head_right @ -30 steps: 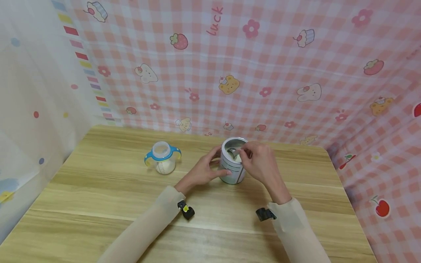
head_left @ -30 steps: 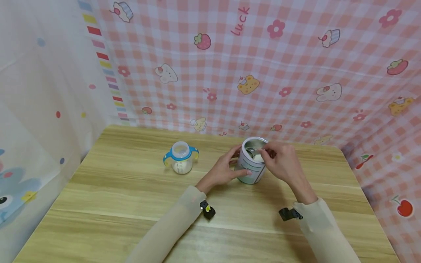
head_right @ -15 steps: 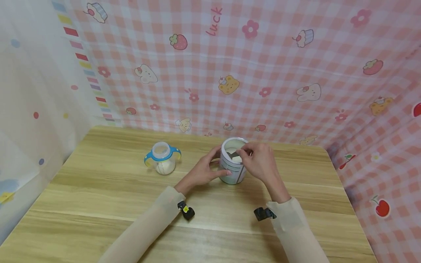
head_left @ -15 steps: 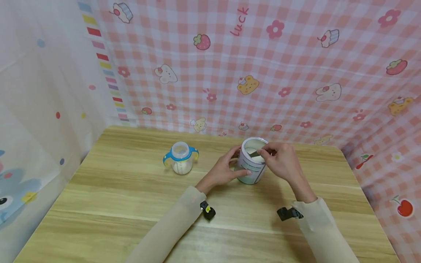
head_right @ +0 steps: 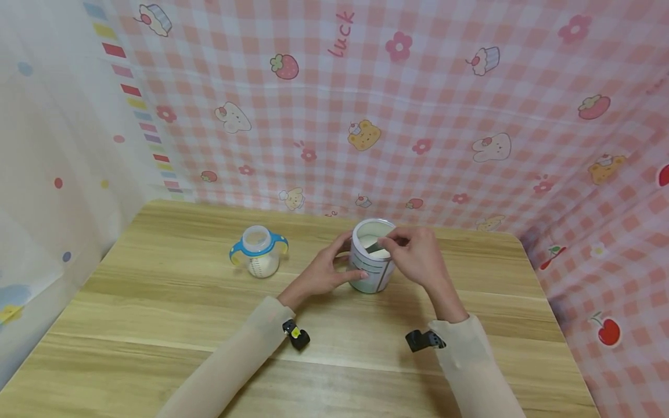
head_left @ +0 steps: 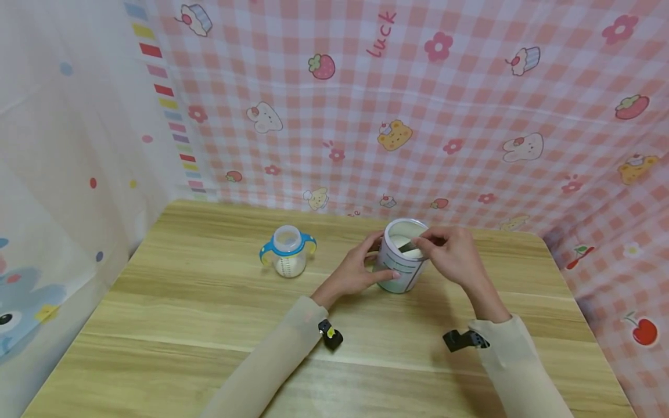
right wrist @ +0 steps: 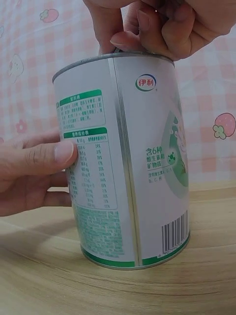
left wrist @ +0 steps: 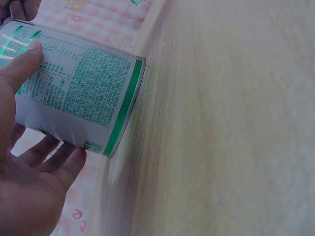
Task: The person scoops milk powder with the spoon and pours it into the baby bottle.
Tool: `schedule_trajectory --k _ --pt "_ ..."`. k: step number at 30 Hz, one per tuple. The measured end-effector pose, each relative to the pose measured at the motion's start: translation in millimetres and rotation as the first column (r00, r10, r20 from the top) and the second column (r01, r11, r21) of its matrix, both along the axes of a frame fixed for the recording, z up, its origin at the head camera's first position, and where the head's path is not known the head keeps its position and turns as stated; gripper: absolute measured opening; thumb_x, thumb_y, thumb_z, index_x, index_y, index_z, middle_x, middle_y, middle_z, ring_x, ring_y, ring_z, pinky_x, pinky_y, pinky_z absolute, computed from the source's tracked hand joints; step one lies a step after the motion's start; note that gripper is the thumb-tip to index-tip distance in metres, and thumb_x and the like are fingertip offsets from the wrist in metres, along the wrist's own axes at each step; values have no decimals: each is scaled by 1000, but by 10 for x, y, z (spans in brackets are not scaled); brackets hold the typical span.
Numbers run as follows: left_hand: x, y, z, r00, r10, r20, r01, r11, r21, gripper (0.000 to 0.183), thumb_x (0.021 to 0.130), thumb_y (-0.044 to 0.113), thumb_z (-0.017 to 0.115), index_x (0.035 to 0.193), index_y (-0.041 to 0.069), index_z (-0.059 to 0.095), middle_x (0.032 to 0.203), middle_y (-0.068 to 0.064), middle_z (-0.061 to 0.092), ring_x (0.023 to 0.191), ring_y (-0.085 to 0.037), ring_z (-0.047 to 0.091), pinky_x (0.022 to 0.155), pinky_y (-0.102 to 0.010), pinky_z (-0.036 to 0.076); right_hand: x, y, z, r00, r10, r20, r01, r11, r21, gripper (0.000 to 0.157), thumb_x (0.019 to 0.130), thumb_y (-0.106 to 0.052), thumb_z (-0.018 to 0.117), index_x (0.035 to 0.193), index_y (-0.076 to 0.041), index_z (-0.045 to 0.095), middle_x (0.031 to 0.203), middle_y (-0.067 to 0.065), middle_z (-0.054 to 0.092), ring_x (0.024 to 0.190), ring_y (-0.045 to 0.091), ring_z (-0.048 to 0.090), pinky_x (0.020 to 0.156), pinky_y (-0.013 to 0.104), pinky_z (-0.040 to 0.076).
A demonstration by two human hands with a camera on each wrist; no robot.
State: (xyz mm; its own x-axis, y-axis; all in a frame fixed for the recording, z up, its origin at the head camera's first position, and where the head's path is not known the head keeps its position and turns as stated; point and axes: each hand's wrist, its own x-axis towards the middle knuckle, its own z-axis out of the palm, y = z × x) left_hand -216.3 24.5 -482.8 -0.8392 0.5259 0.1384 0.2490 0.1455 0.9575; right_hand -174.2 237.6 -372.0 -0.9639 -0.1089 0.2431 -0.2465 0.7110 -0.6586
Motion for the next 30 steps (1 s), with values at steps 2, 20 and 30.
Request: schedule_trajectory --k 2,20,30 --pt "0 1 -4 1000 -1 2 1 1000 -4 86 86 32 85 156 40 34 150 2 50 143 -19 48 120 -43 42 3 5 7 1000 -9 9 9 1000 -14 18 97 -17 70 87 -6 80 75 12 72 61 14 54 51 24 45" --pt "-4 5 -3 1000 -2 -9 2 1000 -8 86 87 29 84 156 36 34 152 -2 50 143 -22 49 119 -43 44 13 61 52 985 -102 141 120 986 -119 23 97 -23 70 85 -5 79 67 1 63 63 13 51 55 26 43" --pt "-4 2 -11 1000 5 14 -5 1000 -23 88 86 31 85 157 37 33 152 1 50 142 -22 50 118 -41 45 16 114 49 938 -159 309 244 935 -260 31 97 -26 68 84 2 67 59 -8 51 54 10 41 47 27 35"
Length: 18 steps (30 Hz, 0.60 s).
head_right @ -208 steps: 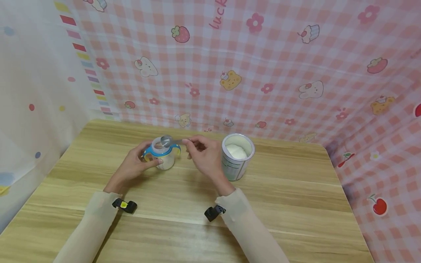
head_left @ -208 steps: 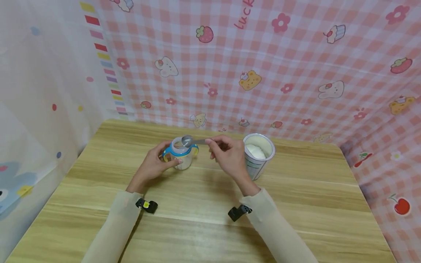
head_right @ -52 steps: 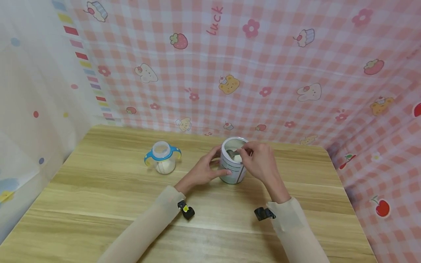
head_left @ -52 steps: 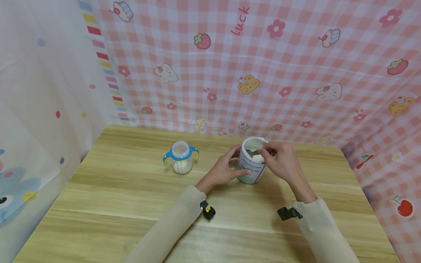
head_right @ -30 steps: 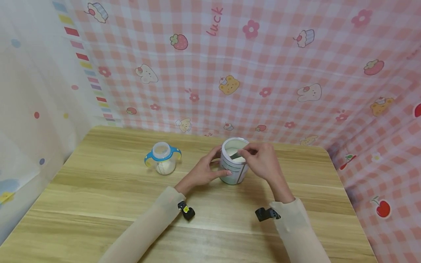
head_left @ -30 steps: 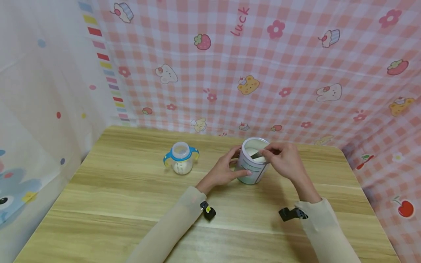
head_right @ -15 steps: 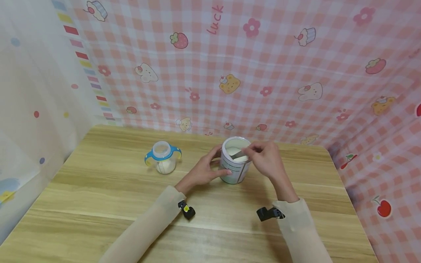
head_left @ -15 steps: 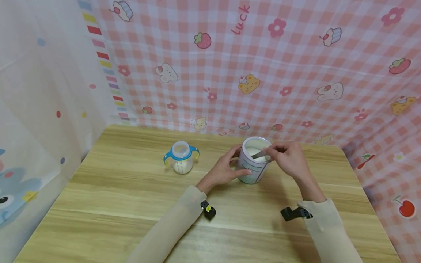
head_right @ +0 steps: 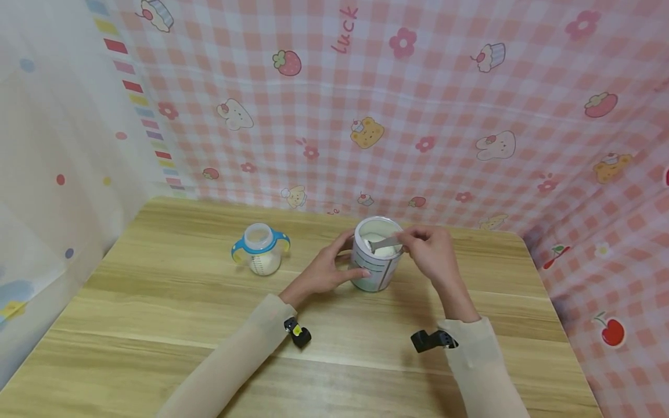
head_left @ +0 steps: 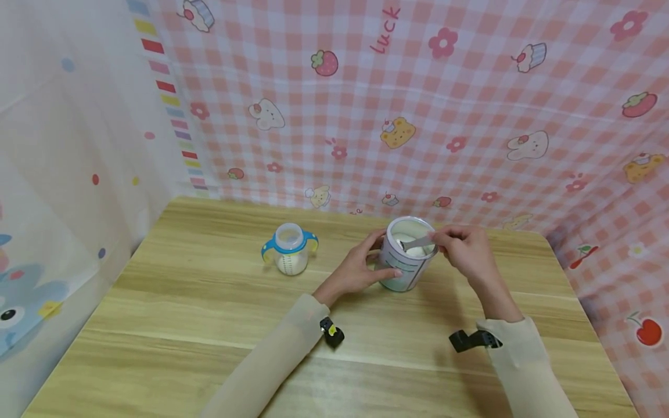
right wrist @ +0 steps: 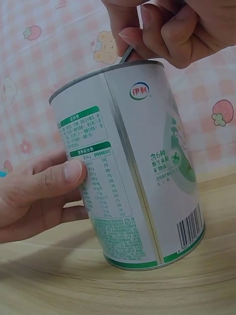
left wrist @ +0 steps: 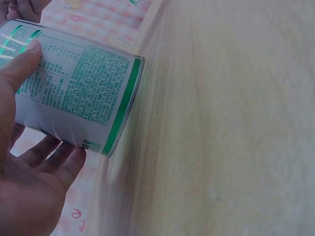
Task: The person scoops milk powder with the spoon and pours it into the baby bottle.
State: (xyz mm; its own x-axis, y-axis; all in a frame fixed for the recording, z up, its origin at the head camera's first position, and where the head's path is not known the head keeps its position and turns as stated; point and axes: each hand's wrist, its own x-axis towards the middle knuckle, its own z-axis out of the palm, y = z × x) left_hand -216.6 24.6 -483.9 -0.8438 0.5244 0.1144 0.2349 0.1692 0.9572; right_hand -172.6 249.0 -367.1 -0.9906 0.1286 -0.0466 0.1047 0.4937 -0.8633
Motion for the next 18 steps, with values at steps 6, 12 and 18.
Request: schedule_trajectory --k 6,12,18 --pt "-5 0 -4 1000 -4 -6 4 1000 0 87 87 31 84 157 39 33 152 -1 50 142 -24 50 118 -42 45 2 56 -21 999 -34 37 36 997 -65 34 99 -30 67 90 3 67 60 -7 53 52 7 40 46 26 34" --pt "-1 1 0 1000 -3 -1 3 1000 2 87 87 30 84 156 41 33 153 -1 50 142 -24 50 118 -42 45 -5 104 -47 997 -52 62 61 988 -145 30 100 -27 67 90 1 67 61 -8 53 49 6 38 45 24 33" --pt "3 -1 2 1000 -4 -4 4 1000 7 87 87 29 85 155 42 33 152 0 50 142 -23 50 118 -41 45 -1 127 -58 995 -83 61 92 982 -167 27 101 -26 64 95 -1 68 66 -9 58 53 5 42 47 23 36"
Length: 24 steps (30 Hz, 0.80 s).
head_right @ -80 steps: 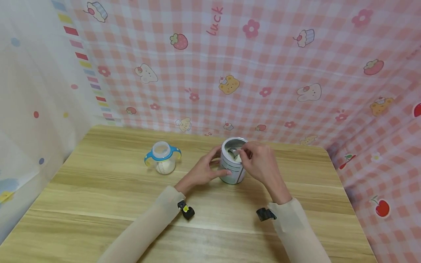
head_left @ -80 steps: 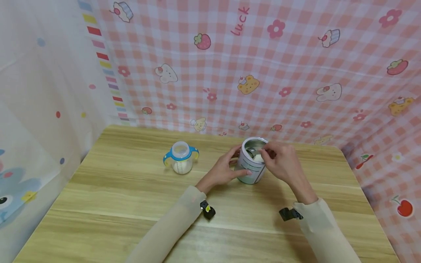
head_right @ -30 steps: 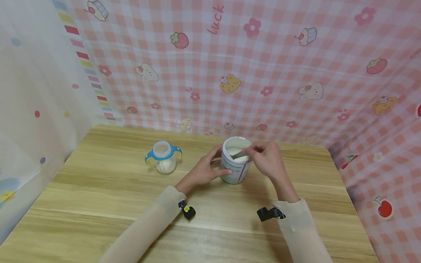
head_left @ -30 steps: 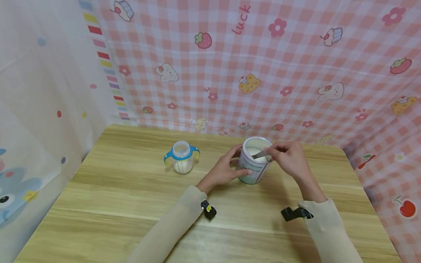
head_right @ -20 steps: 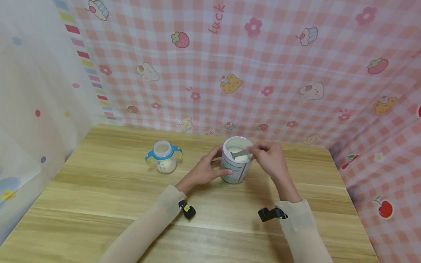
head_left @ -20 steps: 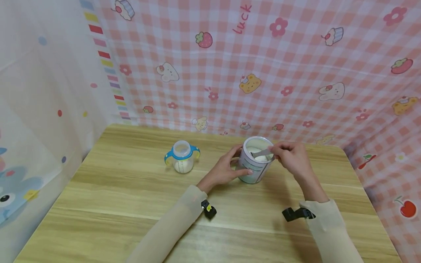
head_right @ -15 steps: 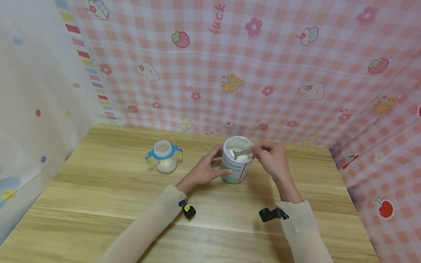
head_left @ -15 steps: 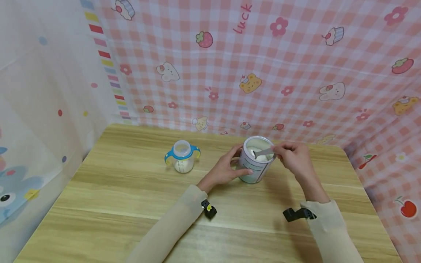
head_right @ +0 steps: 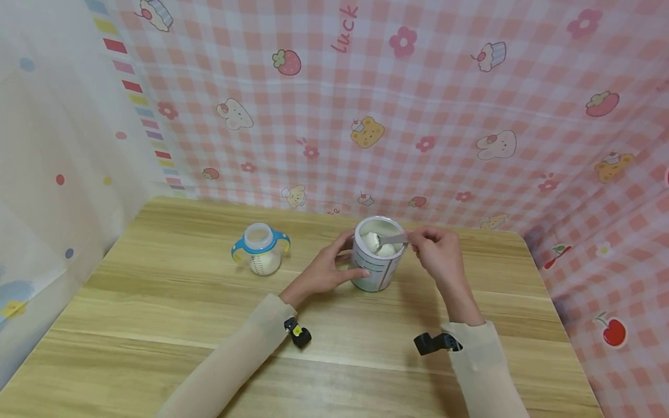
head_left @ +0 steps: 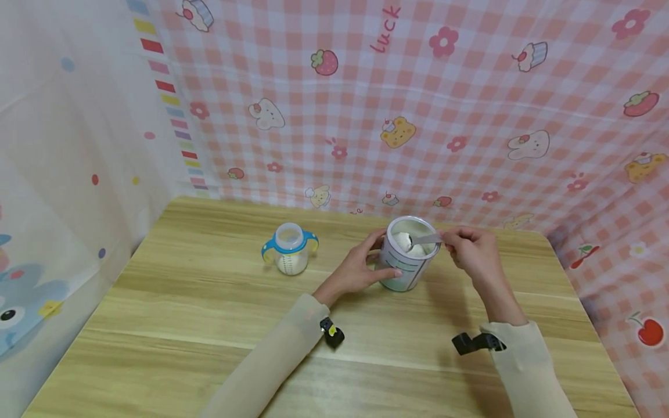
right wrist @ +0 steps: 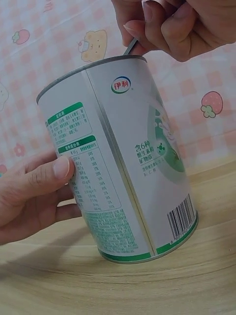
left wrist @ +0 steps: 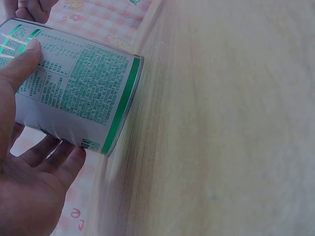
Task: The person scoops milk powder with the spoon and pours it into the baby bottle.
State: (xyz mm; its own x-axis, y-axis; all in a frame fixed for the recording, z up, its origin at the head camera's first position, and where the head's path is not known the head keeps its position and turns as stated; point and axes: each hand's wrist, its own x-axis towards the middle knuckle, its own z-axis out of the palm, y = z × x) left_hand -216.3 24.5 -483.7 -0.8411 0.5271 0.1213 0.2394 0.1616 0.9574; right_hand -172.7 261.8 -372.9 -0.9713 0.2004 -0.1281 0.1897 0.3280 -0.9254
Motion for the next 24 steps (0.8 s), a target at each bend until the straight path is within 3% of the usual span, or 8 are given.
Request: schedule_trajectory --k 7,17,24 --pt "0 -1 -11 1000 -4 -9 4 1000 7 87 87 30 85 155 42 33 152 -1 50 142 -24 50 118 -42 45 42 -3 -18 998 -36 -46 35 999 -20 29 102 -27 63 97 0 68 69 -8 59 57 7 43 48 22 37" --pt "-5 -3 -12 1000 1 -1 -1 1000 5 87 86 30 85 155 43 33 152 1 50 141 -21 50 118 -41 45 43 6 -44 990 -71 -125 67 997 -38 23 99 -27 69 78 -16 70 65 -10 55 58 5 45 47 19 39" --pt "-1 -1 -11 1000 -3 12 3 1000 13 86 87 29 84 154 46 34 153 2 49 142 -20 49 118 -41 44 34 20 -78 983 -73 -168 74 997 2 25 99 -28 69 79 -13 69 62 -10 53 55 6 43 45 21 37"
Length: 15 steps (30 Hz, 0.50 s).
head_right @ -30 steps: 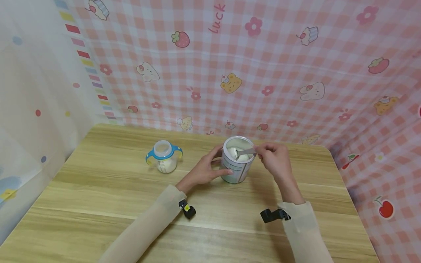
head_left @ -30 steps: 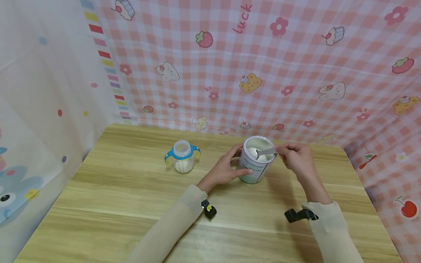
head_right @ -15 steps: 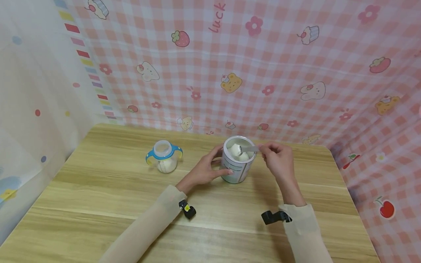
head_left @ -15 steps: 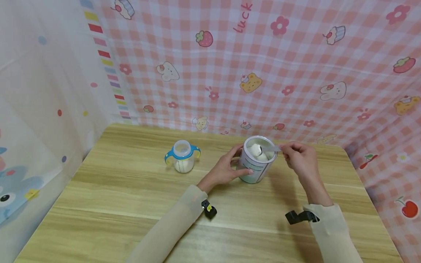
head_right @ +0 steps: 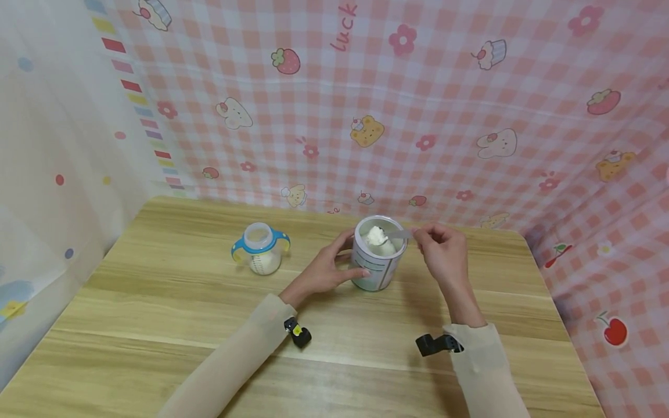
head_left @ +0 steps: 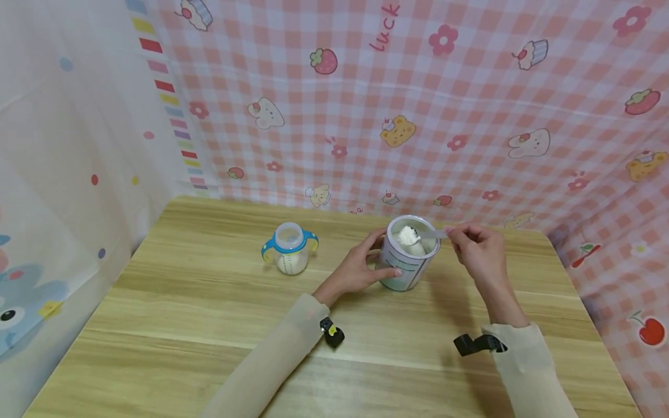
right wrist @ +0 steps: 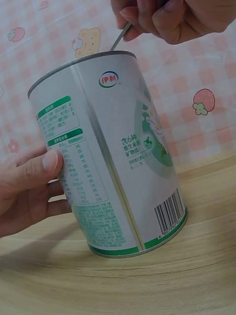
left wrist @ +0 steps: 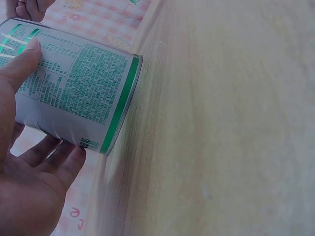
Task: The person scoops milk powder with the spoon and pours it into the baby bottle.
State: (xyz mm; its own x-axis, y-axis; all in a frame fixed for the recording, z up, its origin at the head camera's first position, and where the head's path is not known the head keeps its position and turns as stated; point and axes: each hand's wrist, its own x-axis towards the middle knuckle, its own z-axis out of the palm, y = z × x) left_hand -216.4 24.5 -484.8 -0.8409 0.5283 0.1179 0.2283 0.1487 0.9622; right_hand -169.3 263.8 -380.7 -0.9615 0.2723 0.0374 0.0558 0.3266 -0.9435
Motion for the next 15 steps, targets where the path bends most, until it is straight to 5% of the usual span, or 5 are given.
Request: schedule_trajectory --k 15 --pt "5 -2 14 1000 1 -2 -1 1000 2 86 86 28 85 155 42 34 152 3 50 143 -20 49 119 -40 44 -17 37 1 1000 7 22 0 959 -283 27 97 -18 72 72 -9 68 62 -5 54 49 5 40 43 21 33"
